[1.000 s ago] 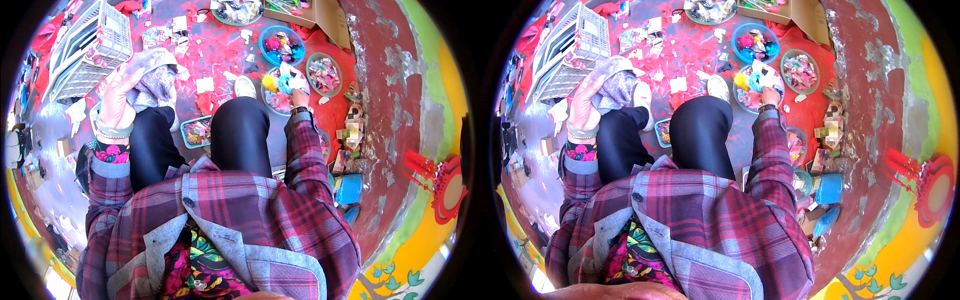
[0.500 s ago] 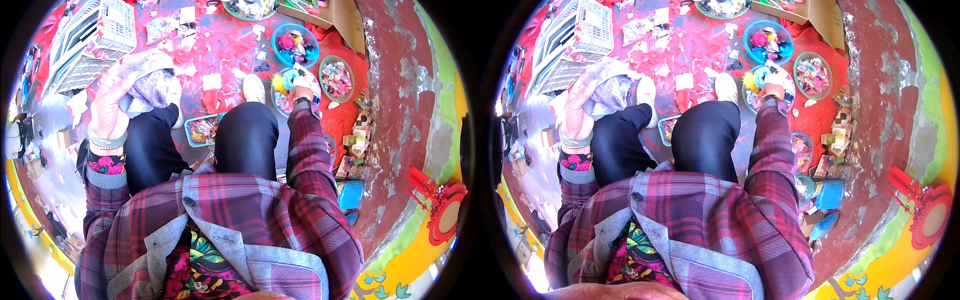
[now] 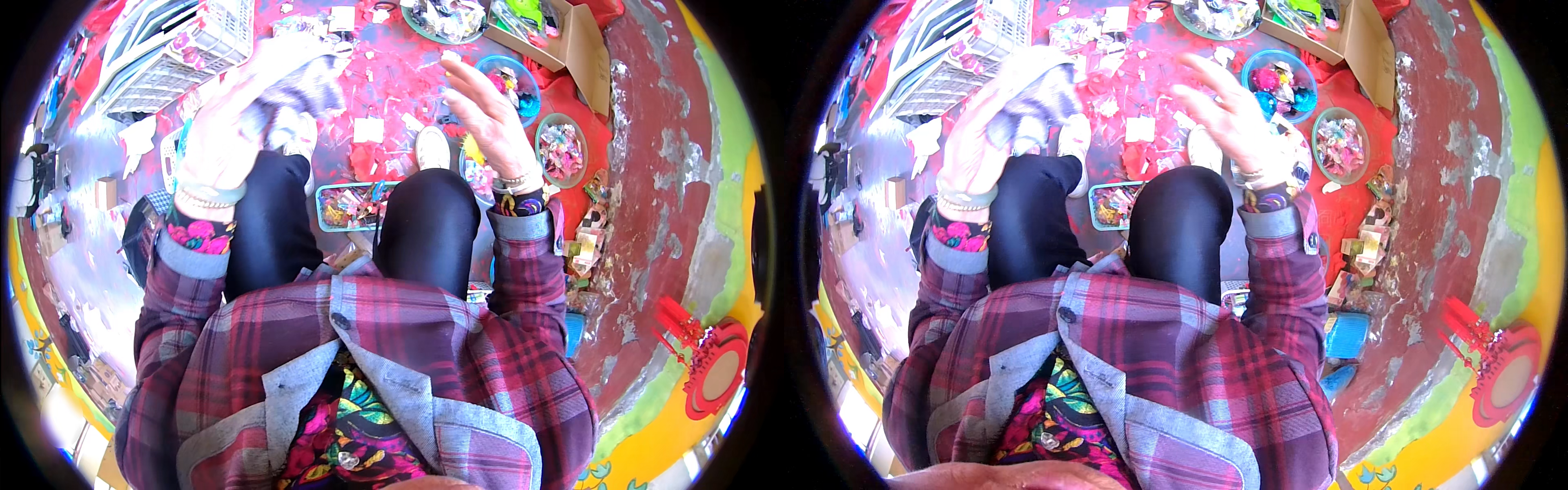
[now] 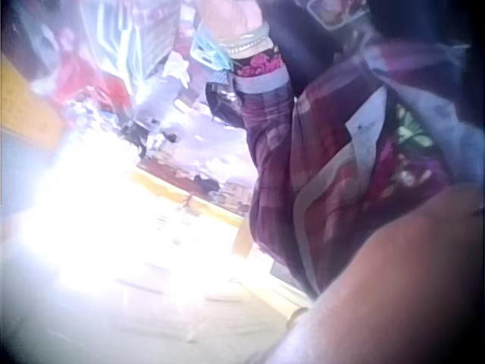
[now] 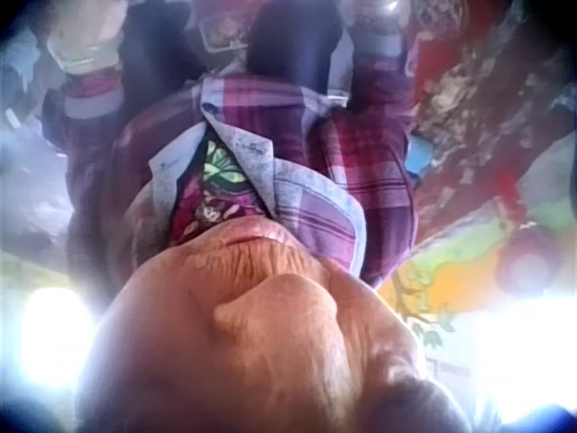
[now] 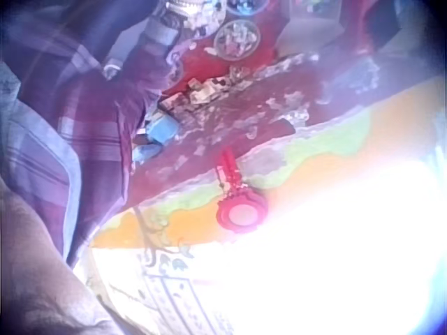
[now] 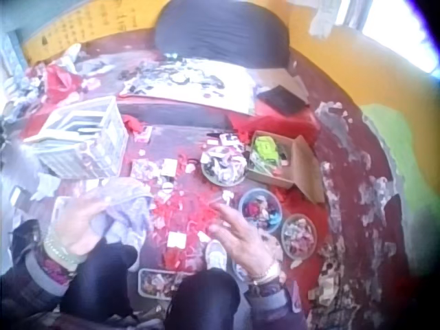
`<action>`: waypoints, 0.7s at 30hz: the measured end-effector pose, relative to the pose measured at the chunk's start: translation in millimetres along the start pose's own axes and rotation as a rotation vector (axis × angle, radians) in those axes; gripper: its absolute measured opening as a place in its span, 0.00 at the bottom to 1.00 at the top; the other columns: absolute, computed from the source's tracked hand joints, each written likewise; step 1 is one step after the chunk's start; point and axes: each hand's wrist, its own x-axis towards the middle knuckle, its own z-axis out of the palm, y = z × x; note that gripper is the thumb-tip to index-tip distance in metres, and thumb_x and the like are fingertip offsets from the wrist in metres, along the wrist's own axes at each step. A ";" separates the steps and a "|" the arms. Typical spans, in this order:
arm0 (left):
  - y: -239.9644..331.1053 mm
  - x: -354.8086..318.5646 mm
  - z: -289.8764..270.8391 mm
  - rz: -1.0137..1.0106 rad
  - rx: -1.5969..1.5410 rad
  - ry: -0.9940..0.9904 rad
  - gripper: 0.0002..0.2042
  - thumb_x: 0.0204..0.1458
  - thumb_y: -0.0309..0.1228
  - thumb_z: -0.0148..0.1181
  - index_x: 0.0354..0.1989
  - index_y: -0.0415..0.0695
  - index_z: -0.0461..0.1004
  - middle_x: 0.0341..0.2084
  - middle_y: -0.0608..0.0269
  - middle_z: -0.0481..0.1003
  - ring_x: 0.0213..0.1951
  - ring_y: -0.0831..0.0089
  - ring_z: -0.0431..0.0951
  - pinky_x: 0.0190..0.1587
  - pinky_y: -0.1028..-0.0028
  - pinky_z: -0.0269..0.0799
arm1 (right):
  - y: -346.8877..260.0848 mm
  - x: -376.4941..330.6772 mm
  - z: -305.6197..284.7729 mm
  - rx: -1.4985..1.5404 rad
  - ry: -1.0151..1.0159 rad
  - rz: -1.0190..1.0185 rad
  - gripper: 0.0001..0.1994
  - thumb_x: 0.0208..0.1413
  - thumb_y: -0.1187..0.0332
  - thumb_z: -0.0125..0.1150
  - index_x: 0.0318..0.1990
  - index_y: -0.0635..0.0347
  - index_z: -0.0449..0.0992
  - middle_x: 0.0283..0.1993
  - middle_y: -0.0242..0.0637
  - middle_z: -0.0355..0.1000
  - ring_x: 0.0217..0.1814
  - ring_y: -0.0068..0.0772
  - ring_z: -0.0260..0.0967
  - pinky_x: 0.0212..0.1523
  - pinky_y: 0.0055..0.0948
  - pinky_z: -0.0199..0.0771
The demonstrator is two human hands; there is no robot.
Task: The person sits on a cluttered floor and sorts through various small items, including hair accessories and packaged goods. They pick up items one by one, wipe them with a cloth, and place them into a small green basket or onto the floor.
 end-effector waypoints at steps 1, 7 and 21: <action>-0.9 2.0 1.1 -0.026 -0.006 -0.063 0.18 0.53 0.23 0.44 0.53 0.36 0.60 0.50 0.53 0.64 0.53 0.67 0.64 0.55 0.69 0.58 | -25.9 7.4 15.9 -0.088 -0.090 -0.091 0.24 0.47 0.63 0.60 0.53 0.58 0.64 0.54 0.42 0.61 0.55 0.31 0.59 0.50 0.26 0.62; -14.2 15.1 24.7 0.001 -0.276 -0.137 0.23 0.56 0.36 0.40 0.58 0.36 0.51 0.52 0.50 0.61 0.54 0.63 0.62 0.58 0.67 0.53 | -58.5 38.7 44.3 0.132 -0.136 0.063 0.20 0.48 0.65 0.58 0.50 0.54 0.67 0.44 0.38 0.67 0.44 0.28 0.67 0.41 0.25 0.68; -64.0 40.3 -243.8 0.021 0.435 0.650 0.09 0.49 0.28 0.49 0.37 0.39 0.71 0.33 0.60 0.74 0.36 0.71 0.75 0.35 0.78 0.69 | -99.5 -22.4 69.2 1.067 0.176 0.517 0.18 0.49 0.59 0.56 0.38 0.66 0.64 0.29 0.40 0.66 0.24 0.30 0.65 0.13 0.24 0.60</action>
